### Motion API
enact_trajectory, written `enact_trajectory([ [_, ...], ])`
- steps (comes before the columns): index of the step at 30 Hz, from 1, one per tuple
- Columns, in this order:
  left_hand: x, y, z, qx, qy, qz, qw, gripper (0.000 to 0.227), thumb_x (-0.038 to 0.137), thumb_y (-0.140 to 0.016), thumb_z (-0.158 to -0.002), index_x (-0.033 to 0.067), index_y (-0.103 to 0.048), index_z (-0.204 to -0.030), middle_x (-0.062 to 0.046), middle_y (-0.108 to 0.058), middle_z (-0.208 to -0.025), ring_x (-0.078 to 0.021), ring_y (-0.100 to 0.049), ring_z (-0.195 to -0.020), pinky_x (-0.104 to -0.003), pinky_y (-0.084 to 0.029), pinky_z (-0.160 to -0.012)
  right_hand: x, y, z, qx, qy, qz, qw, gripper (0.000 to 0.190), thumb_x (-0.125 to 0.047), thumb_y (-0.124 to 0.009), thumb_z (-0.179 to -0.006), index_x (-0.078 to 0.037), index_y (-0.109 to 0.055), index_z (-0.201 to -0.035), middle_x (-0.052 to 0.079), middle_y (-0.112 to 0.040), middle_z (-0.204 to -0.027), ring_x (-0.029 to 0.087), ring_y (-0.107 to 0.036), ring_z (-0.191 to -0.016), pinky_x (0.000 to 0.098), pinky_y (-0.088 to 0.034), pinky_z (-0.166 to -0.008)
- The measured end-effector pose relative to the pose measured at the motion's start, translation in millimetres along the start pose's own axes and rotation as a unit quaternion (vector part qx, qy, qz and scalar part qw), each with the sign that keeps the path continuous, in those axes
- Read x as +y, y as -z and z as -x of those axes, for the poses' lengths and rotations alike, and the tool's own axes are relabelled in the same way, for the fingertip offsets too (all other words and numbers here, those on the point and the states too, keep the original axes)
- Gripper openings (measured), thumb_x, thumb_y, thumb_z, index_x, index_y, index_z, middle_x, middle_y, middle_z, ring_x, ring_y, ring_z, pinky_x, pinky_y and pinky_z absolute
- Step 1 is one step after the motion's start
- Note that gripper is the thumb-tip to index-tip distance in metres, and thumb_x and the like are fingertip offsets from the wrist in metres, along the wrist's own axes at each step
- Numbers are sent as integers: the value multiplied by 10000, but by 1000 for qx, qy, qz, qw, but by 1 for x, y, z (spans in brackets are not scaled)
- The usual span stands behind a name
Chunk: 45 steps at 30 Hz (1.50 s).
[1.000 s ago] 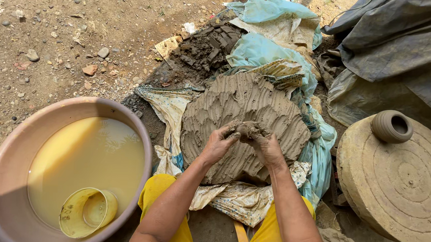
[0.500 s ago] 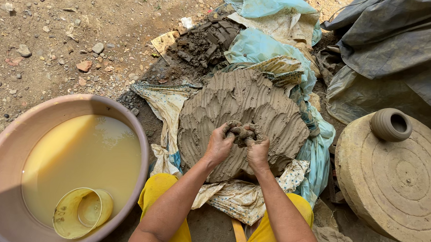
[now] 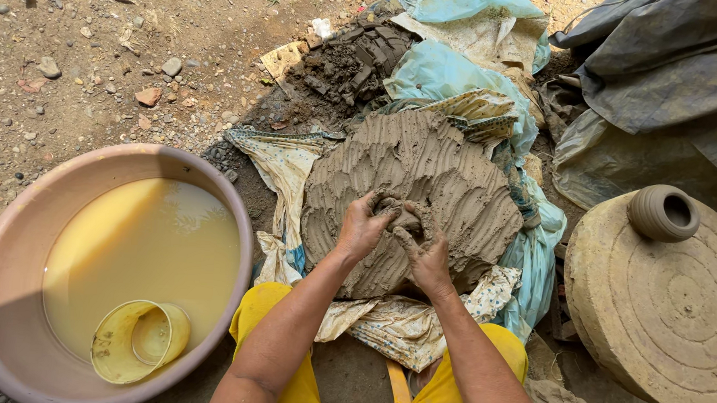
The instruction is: The person pulls sections of wet clay from a large mound by hand and works them together into a separate pile on a plastic-covered surface.
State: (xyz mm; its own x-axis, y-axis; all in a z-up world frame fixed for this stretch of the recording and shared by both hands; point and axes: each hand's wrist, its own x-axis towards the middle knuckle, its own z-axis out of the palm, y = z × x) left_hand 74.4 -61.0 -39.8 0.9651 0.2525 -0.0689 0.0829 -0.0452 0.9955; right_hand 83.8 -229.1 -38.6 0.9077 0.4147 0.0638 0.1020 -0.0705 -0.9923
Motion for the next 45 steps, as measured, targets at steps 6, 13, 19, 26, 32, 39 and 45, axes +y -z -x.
enact_trajectory([
  [6, 15, 12, 16, -172, 5, 53, 984, 562, 113, -732, -928, 85, -517, -1446, -77, -693, -1276, -143, -613, -1142, -324, -477, -1019, 59, 22, -21, 118, -67, -5, 991, 356, -39, -749, -897, -41, -678, -1246, 87, -758, -1181, 181, -741, -1067, 330, -649, -928],
  [13, 23, 18, 13, -172, 0, -65, 983, 479, 130, -802, -840, 79, -661, -1295, -89, -755, -1200, -197, -696, -1111, -379, -553, -996, 46, 24, -10, 94, -92, -214, 968, 294, -52, -708, -958, -11, -679, -1248, 129, -751, -1123, 215, -735, -961, 378, -643, -849],
  [19, 14, 14, 7, -82, -52, -187, 978, 280, 115, -750, -890, 101, -697, -1165, -89, -779, -1060, -229, -756, -995, -385, -579, -909, 21, 16, 2, -18, 17, -51, 998, 378, -171, -621, -1017, -40, -604, -1370, 101, -700, -1291, 179, -683, -1189, 342, -572, -1055],
  [26, -4, 7, 6, -106, -90, -244, 960, 237, 146, -662, -1001, 76, -628, -1225, -161, -733, -1146, -348, -723, -1074, -447, -551, -950, 66, 17, -3, 117, -63, -113, 985, 398, -147, -697, -946, -52, -514, -1286, 110, -706, -1202, 190, -710, -1080, 345, -629, -927],
  [32, -1, 8, 16, -203, -9, -307, 930, 758, 174, -765, -862, -19, -351, -1467, -303, -599, -1275, -438, -601, -1191, -467, -497, -1015, 32, 12, -12, 74, -114, -354, 925, 305, -102, -698, -972, 8, -652, -1253, 146, -710, -1182, 256, -706, -1055, 428, -609, -957],
  [39, -27, 10, 13, -33, -219, -340, 914, 684, 57, -735, -803, -74, -443, -1408, -327, -565, -1368, -473, -559, -1262, -494, -501, -1042, -7, 7, 2, -59, -53, -464, 882, 495, -281, -718, -925, -52, -635, -1355, 121, -717, -1165, 227, -691, -981, 444, -594, -960],
  [45, -9, -13, 11, -33, -239, -388, 889, 515, 35, -672, -877, 0, -520, -1367, -246, -634, -1280, -447, -599, -1201, -497, -505, -1028, 8, 10, -11, 22, -124, -437, 891, 336, -189, -723, -973, -30, -630, -1255, 84, -706, -1108, 210, -684, -938, 402, -606, -833],
])
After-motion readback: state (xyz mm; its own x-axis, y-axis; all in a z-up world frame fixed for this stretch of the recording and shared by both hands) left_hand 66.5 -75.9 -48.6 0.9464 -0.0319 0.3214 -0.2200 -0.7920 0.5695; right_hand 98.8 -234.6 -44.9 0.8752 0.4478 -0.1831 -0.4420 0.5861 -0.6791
